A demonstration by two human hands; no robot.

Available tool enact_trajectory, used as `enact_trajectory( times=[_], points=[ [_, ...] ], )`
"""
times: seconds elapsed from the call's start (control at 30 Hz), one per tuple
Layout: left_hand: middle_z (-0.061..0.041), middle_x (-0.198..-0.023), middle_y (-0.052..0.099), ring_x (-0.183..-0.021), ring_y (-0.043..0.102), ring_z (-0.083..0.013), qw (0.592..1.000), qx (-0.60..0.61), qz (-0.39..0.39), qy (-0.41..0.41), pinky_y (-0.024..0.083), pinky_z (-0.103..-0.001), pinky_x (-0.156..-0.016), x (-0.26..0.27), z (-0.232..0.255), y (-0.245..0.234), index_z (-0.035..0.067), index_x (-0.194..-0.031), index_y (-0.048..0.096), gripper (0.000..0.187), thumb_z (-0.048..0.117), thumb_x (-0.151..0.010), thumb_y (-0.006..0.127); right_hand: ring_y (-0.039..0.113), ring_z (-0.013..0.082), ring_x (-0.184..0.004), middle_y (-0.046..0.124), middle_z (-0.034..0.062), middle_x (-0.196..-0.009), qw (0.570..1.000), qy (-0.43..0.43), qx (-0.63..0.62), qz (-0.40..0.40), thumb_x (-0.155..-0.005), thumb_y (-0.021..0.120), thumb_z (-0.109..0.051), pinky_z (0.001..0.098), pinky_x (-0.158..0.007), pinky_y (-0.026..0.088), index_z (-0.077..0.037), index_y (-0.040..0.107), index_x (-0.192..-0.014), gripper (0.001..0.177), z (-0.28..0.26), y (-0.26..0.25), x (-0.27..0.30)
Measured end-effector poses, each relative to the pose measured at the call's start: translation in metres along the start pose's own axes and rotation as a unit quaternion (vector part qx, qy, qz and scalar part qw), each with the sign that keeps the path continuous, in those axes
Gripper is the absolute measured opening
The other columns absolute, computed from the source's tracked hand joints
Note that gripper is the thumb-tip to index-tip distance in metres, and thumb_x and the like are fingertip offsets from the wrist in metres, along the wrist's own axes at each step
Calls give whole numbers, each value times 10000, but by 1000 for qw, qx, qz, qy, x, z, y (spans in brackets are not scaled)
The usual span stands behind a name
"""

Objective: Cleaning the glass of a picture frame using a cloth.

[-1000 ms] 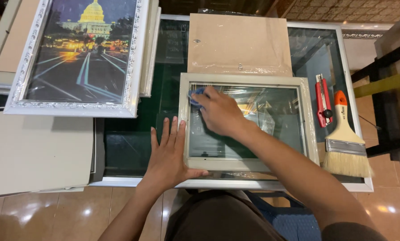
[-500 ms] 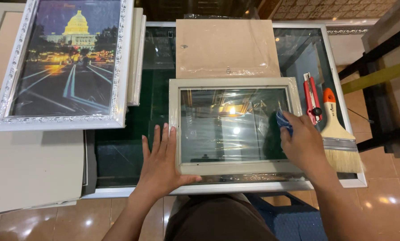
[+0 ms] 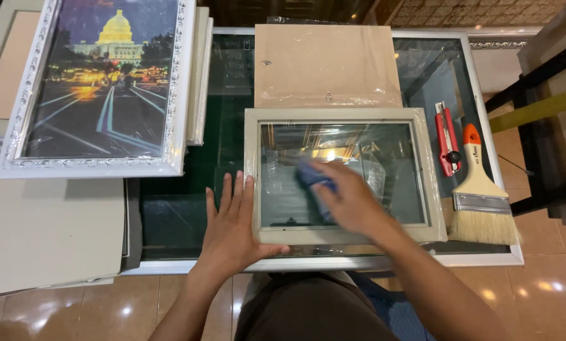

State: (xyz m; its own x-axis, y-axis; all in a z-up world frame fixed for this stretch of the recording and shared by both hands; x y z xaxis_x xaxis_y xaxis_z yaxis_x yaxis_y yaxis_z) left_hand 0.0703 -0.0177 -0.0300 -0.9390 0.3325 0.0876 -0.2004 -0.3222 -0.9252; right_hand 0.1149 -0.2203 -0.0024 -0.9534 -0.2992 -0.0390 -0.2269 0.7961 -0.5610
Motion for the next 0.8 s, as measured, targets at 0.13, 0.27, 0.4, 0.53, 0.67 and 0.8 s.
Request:
enact_trajectory(
  times=[0.13, 0.27, 0.4, 0.53, 0.67, 0.8],
  points=[
    [-344, -1573, 155, -1507, 53, -461, 997, 65, 40, 9, -9, -660, -1171, -1, -3, -5, -135, -1525, -5, 1626, 819, -483, 800, 659, 396, -983, 645, 220, -1119, 967, 55, 209, 133, -935, 646, -133, 459, -850, 534, -61, 625, -1378, 449, 55, -91, 10],
    [-326, -1627, 134, -1533, 22, -465, 1000, 18, -16, -7, -27, -649, -1172, -1, -3, 4, -96, -1534, 4, 1589, 829, -517, 802, 640, 461, -957, 597, 259, -1182, 934, 106, 316, 132, -903, 638, -109, 524, -820, 526, -38, 615, -1361, 464, 48, -67, -4],
    [-330, -1652, 108, -1519, 0, -446, 998, 9, -52, -20, -43, -646, -1179, -2, -5, 4, -104, -1559, 7, 1594, 837, -541, 795, 645, 425, -1002, 585, 221, -1152, 956, -74, 285, 4, -839, 618, -72, 515, -835, 535, -21, 603, -1345, 508, -4, 29, -46],
    [-325, -1653, 118, -1513, 5, -447, 1000, -4, -25, 0, -41, -662, -1160, -3, -3, 6, -105, -1549, 38, 1576, 853, -542, 780, 635, 431, -1016, 583, 222, -1194, 938, -168, 302, -6, -842, 607, -58, 514, -823, 534, -24, 611, -1322, 481, -27, 47, -101],
    [-326, -1655, 98, -1516, -18, -443, 998, 6, -56, -20, -40, -655, -1172, 1, -8, 11, -106, -1561, 34, 1586, 857, -542, 776, 630, 407, -925, 591, 185, -1113, 945, -154, 263, -116, -884, 582, -50, 499, -788, 527, -19, 585, -1365, 482, -44, 58, -56],
    [-333, -1604, 127, -1519, 12, -454, 1000, 2, 2, 7, -11, -674, -1174, 0, -8, 10, -143, -1512, 80, 1555, 834, -528, 785, 630, 365, -901, 605, 154, -1047, 944, -178, 193, -199, -876, 636, -92, 455, -762, 522, -23, 591, -1351, 482, -47, 65, 7]
  ],
)
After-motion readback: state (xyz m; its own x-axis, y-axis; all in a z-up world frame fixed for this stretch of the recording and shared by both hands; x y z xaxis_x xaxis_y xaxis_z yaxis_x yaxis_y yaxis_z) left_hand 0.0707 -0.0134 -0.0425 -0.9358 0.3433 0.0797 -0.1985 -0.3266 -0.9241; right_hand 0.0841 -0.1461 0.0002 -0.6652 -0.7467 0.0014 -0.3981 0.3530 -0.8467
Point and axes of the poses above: each hand's wrist, its own x-axis away from the middle knuckle, its own y-axis out of the palm, z = x × y, the point moved 8 cm from there along -x, towards the middle knuckle
